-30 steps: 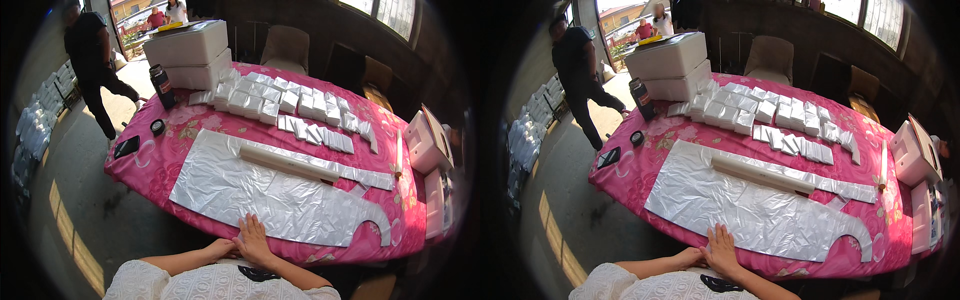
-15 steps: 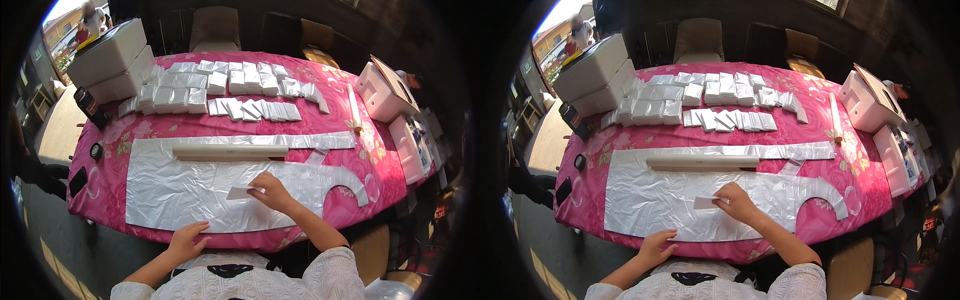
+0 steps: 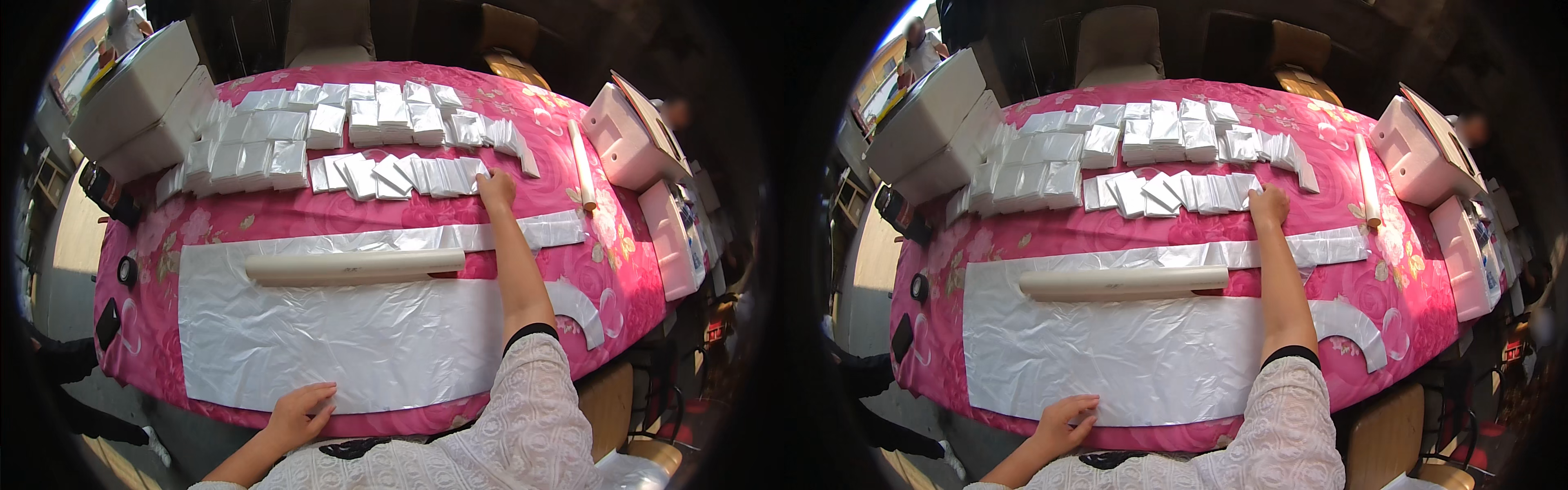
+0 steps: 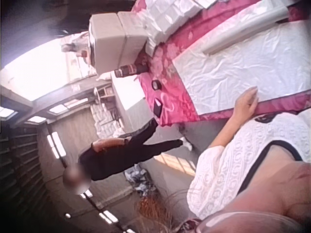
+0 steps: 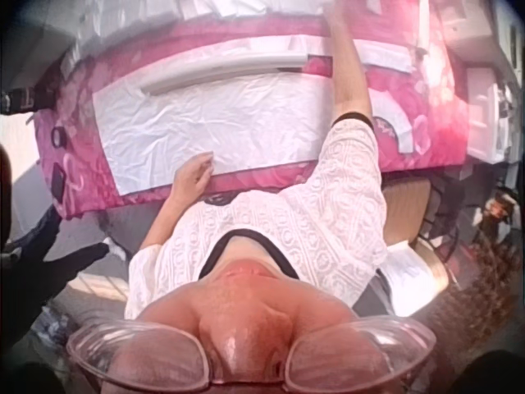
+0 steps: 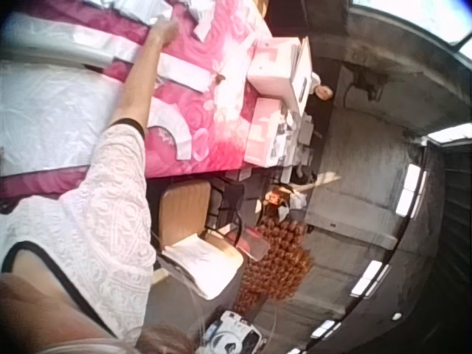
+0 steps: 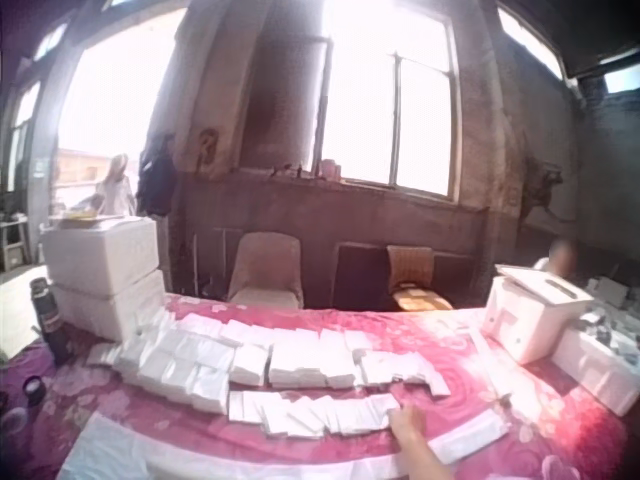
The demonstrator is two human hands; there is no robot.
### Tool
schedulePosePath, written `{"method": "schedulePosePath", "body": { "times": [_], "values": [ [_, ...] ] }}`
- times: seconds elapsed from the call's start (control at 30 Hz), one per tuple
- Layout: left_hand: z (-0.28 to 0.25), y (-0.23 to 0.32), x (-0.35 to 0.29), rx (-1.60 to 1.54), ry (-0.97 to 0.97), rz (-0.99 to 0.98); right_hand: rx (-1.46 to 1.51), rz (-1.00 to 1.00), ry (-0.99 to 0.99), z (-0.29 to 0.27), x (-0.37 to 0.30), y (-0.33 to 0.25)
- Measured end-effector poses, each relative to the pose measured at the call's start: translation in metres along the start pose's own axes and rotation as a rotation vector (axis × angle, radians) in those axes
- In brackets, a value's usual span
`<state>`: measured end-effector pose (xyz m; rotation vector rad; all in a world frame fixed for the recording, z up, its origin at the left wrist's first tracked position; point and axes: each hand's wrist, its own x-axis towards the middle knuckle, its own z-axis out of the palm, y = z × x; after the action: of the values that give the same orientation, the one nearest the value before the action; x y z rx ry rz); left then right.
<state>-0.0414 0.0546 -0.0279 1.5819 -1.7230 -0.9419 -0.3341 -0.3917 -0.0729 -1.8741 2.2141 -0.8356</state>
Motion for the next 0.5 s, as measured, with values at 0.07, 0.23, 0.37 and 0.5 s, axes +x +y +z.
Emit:
{"method": "schedulePosePath", "body": {
  "times": [0.07, 0.23, 0.37, 0.5],
  "values": [
    [-0.005, -0.002, 0.005, 0.023, 0.004, 0.036, -0.161, -0.068, 0.089, 0.001, -0.003, 0.001],
    [-0.049, -0.016, 0.075, 0.049, 0.151, 0.175, 0.085, -0.009, -0.12, -0.017, 0.015, 0.024],
    [-0.077, -0.049, 0.197, -0.151, 0.366, 0.009, 0.088, 0.004, -0.11, 0.0, 0.023, 0.014],
    [-0.065, -0.066, 0.296, -0.192, 0.373, -0.252, 0.189, -0.014, -0.235, 0.001, 0.001, -0.036]
  ]
}}
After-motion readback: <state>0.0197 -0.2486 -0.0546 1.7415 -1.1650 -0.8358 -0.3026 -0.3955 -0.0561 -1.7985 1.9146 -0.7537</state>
